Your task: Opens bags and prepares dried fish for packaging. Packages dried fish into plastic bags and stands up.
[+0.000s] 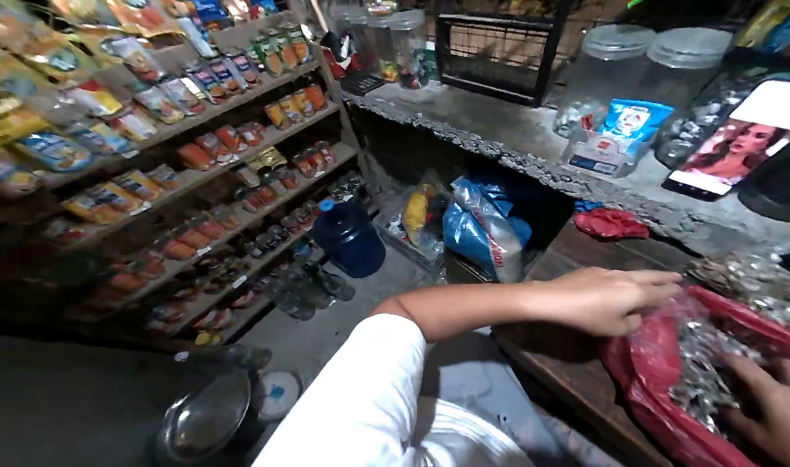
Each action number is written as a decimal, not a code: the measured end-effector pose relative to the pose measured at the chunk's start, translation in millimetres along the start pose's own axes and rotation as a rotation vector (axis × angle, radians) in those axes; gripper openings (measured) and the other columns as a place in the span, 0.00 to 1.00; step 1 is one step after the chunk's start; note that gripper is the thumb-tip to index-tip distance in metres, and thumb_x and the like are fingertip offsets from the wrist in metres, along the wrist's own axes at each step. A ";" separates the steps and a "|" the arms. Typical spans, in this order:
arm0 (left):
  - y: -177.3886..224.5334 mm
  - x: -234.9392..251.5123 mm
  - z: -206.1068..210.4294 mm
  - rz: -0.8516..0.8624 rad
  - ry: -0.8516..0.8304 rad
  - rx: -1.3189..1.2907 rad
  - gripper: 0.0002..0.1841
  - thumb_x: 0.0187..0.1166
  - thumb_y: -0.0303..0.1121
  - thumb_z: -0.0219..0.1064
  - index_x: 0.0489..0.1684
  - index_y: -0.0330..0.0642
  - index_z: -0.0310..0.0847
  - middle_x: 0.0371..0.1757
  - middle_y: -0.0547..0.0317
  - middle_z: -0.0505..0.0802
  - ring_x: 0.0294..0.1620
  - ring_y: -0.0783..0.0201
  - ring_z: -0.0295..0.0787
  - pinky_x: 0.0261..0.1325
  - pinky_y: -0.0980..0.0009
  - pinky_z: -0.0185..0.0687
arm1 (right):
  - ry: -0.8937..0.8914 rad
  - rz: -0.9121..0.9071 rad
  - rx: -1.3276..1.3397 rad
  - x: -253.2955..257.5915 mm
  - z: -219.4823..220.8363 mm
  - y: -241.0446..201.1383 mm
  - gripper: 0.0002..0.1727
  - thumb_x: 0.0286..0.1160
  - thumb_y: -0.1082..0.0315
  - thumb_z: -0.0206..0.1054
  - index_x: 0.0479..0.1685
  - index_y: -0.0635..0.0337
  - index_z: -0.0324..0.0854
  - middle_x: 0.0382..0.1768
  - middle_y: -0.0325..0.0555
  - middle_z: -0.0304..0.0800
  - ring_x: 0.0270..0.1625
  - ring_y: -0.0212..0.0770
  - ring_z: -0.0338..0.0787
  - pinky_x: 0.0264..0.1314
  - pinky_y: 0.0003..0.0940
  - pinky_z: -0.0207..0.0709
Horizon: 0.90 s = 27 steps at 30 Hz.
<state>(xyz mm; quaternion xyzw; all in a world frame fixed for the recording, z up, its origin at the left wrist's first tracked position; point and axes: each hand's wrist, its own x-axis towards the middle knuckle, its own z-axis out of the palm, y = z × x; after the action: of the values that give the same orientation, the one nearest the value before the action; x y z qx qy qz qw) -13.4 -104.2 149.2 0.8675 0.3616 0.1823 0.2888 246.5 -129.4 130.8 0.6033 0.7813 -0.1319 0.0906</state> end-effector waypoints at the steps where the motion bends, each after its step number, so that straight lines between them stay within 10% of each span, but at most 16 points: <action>1: 1.5 1.0 -0.8 -0.036 -0.029 -0.004 0.29 0.81 0.22 0.59 0.85 0.32 0.67 0.88 0.43 0.71 0.82 0.47 0.74 0.80 0.53 0.69 | 0.019 0.013 0.002 -1.6 0.5 -2.3 0.34 0.64 0.72 0.80 0.75 0.68 0.77 0.72 0.91 0.67 0.71 0.92 0.71 0.60 0.85 0.69; 10: -12.9 14.5 19.1 0.019 0.015 -0.026 0.28 0.80 0.23 0.65 0.83 0.34 0.70 0.87 0.45 0.72 0.76 0.50 0.81 0.74 0.53 0.77 | -0.037 0.136 -0.006 -2.1 -3.9 -9.2 0.28 0.73 0.68 0.76 0.75 0.55 0.81 0.70 0.78 0.76 0.72 0.81 0.76 0.61 0.76 0.73; 27: -13.4 33.7 17.4 0.063 -0.019 -0.149 0.29 0.80 0.25 0.64 0.83 0.32 0.69 0.87 0.41 0.70 0.67 0.53 0.86 0.61 0.59 0.84 | 0.247 0.013 0.452 -12.8 -30.7 20.0 0.13 0.76 0.73 0.72 0.57 0.64 0.87 0.53 0.62 0.91 0.58 0.60 0.89 0.62 0.67 0.75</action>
<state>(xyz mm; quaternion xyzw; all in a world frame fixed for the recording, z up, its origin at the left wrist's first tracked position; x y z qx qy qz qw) 11.4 -78.2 131.0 0.8563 0.3167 0.2094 0.3501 269.6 -126.8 161.8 0.6246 0.7333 -0.2280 -0.1419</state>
